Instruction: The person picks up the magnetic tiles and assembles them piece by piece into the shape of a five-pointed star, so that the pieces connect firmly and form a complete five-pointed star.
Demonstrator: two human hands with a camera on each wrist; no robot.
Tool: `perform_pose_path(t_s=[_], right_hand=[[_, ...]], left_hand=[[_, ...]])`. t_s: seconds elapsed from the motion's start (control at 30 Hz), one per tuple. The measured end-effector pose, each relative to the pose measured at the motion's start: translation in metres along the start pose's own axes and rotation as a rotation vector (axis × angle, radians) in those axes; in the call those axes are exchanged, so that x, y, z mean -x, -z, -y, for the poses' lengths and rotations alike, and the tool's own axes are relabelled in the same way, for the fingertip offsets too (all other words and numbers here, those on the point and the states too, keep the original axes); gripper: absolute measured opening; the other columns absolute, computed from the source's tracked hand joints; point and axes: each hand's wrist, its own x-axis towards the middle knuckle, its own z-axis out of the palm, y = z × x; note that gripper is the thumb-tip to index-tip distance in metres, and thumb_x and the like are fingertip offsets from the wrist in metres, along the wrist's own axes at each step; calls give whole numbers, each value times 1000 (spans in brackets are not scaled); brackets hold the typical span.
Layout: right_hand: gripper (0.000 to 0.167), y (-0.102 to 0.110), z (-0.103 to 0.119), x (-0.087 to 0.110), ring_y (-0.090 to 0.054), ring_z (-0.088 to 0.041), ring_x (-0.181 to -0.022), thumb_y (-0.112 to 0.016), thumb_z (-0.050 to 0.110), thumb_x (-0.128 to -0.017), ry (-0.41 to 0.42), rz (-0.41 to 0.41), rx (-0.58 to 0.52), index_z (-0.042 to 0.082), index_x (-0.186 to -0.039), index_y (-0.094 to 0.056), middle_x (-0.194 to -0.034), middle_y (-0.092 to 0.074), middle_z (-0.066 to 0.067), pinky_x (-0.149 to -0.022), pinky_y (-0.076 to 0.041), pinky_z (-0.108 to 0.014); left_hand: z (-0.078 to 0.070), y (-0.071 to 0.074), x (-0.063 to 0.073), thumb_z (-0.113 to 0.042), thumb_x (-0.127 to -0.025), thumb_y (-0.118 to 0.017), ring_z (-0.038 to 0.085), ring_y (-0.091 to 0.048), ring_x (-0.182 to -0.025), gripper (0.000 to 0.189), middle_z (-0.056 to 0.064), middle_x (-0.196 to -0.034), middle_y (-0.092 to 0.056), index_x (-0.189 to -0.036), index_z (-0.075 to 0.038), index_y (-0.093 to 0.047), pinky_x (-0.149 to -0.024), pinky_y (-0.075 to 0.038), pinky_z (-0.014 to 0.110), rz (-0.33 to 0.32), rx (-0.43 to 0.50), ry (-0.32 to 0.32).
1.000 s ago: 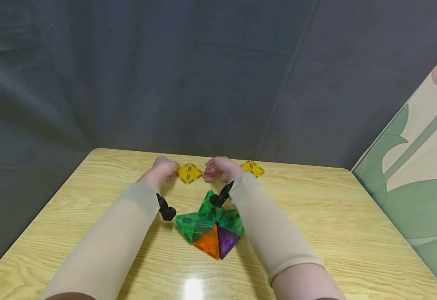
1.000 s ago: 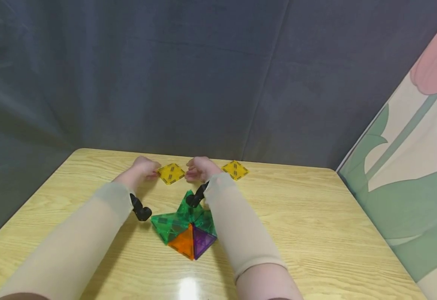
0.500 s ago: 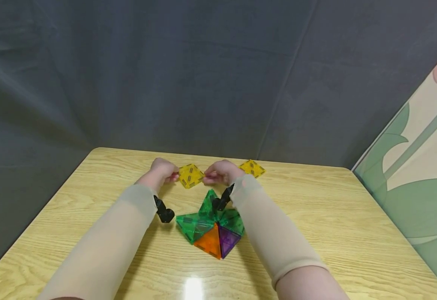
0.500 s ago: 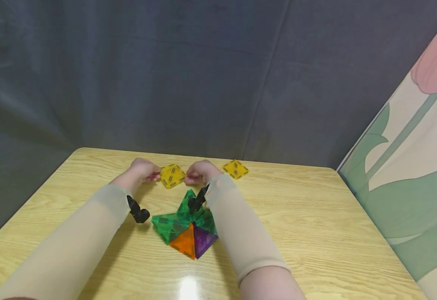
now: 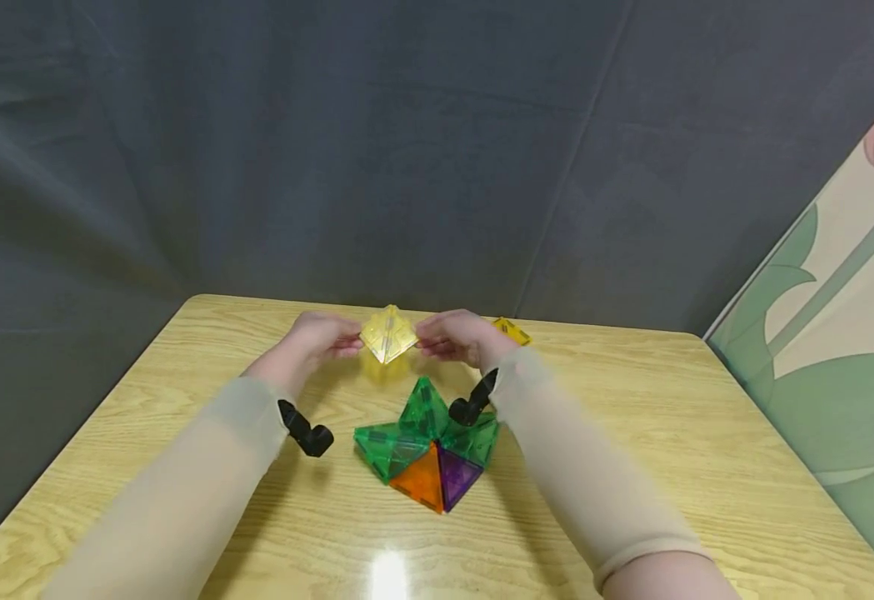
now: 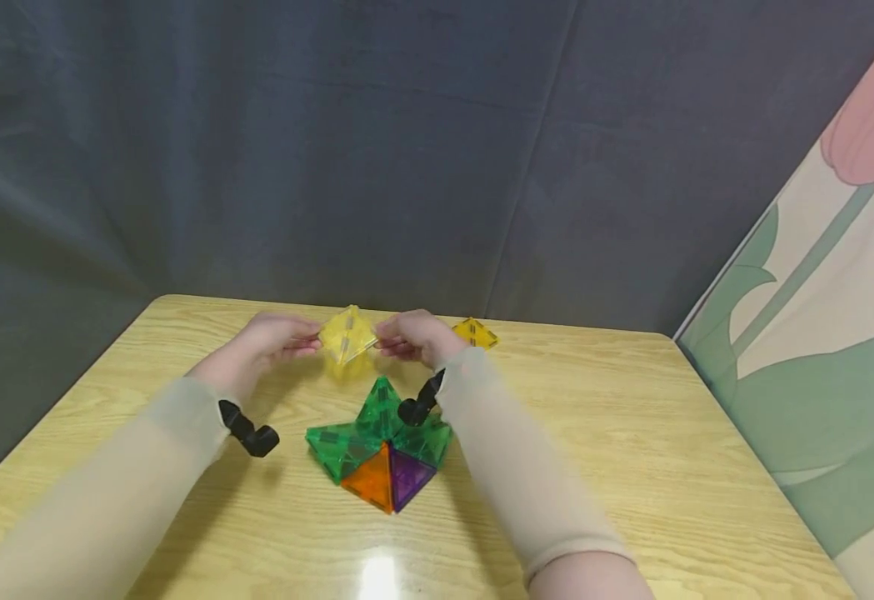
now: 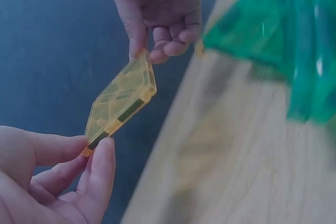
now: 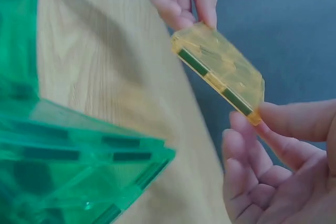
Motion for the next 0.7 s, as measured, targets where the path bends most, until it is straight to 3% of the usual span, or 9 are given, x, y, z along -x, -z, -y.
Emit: perform_pose_path(t_s=[0.17,0.33,0.5,0.7], right_hand=[[26,3,3,34,-64,-17,-72,-60,4,-98,98,-23,-8,-5,-122,-63,-87,-69,-9,-69,-56,-26],[29,-4,-13,71,-66,-16,-71,-56,1,-99,142,7,-88,-9,-126,-59,-89,-68,-10,-69,-59,-27],[29,-10,-44,105,-66,-14,-68,-52,-2,-100,160,74,-185,-13,-127,-55,-87,-67,-13,-66,-59,-26],[25,-23,-88,136,-67,-14,-70,-53,-5,-98,106,123,-285,-13,-121,-57,-84,-65,-13,-70,-60,-29]], left_hand=[[-6,-1,26,0,-98,-58,14,-68,-75,37,8,-87,-67,-133,12,-53,-74,-58,25,77,31,-46],[4,-5,59,4,-97,-58,14,-70,-70,35,9,-80,-69,-129,17,-52,-71,-59,27,136,134,-82],[26,-12,94,3,-98,-58,17,-70,-73,23,11,-82,-69,-118,14,-58,-70,-59,28,181,185,-78],[67,-21,125,1,-95,-63,20,-70,-73,10,13,-83,-69,-104,5,-65,-70,-60,30,214,186,-3]])
